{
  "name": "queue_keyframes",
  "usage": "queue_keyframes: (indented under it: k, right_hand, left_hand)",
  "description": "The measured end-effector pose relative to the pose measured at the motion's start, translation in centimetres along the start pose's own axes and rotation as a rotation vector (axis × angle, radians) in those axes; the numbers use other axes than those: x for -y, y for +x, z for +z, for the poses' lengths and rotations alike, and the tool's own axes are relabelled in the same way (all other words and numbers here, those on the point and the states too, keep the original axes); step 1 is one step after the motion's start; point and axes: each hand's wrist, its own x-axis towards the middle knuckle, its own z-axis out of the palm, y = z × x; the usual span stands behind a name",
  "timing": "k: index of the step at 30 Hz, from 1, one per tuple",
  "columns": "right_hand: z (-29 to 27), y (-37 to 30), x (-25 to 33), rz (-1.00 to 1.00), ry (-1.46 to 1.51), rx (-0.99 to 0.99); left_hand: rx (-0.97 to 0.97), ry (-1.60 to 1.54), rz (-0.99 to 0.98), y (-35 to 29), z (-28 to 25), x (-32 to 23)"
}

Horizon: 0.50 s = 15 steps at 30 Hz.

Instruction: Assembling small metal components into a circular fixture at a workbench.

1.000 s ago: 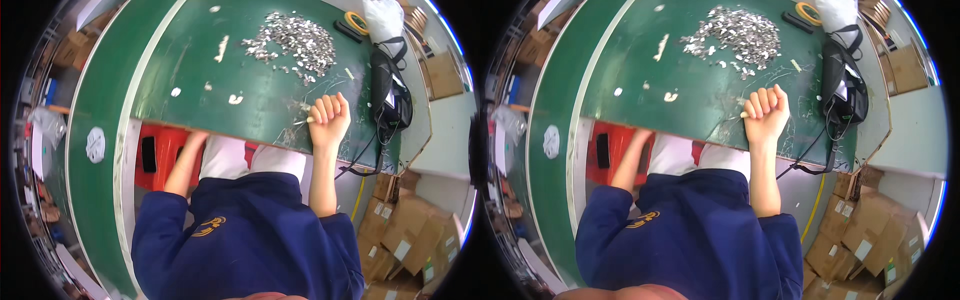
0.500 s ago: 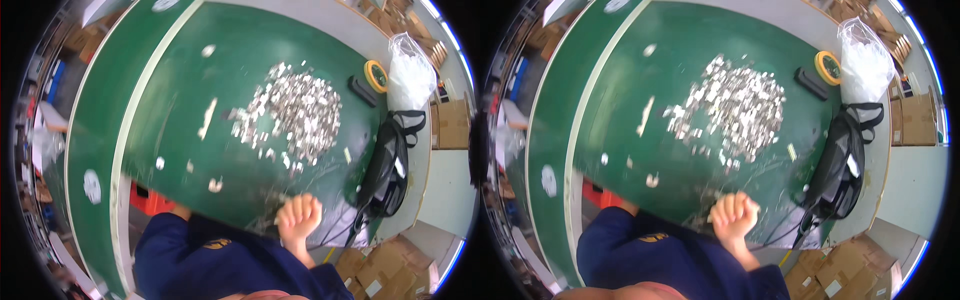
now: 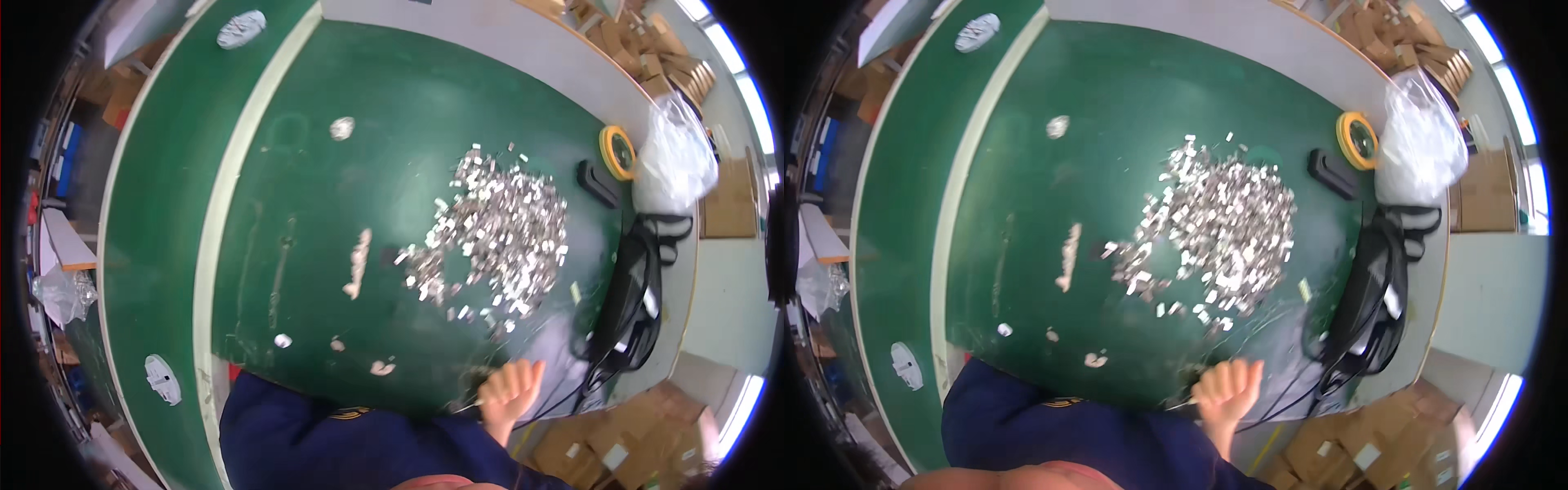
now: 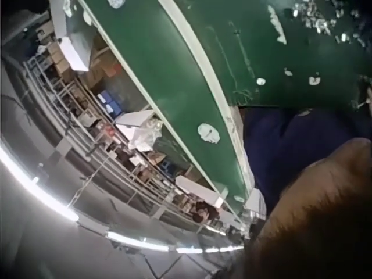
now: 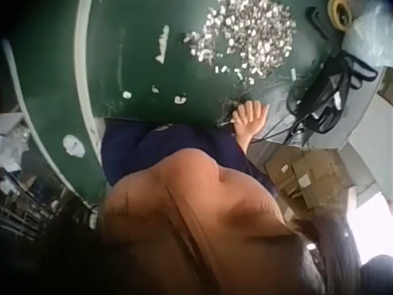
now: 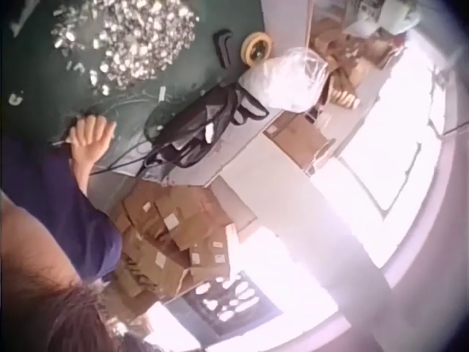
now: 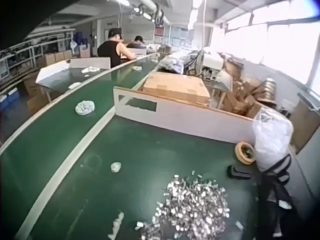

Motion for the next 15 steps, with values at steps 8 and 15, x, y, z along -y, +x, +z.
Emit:
queue_keyframes:
  k: [8,15]
  right_hand:
    - [0.4,0.0,0.9,-0.077,-0.027,0.121]
    - [-0.5,0.8,0.7,-0.096,-0.127,0.154]
  left_hand:
    - [-0.026,-0.217,-0.083,-12.1,-9.2,1.5]
    - [0.357,1.048,0.375,-20.6,-1.1,-9.4]
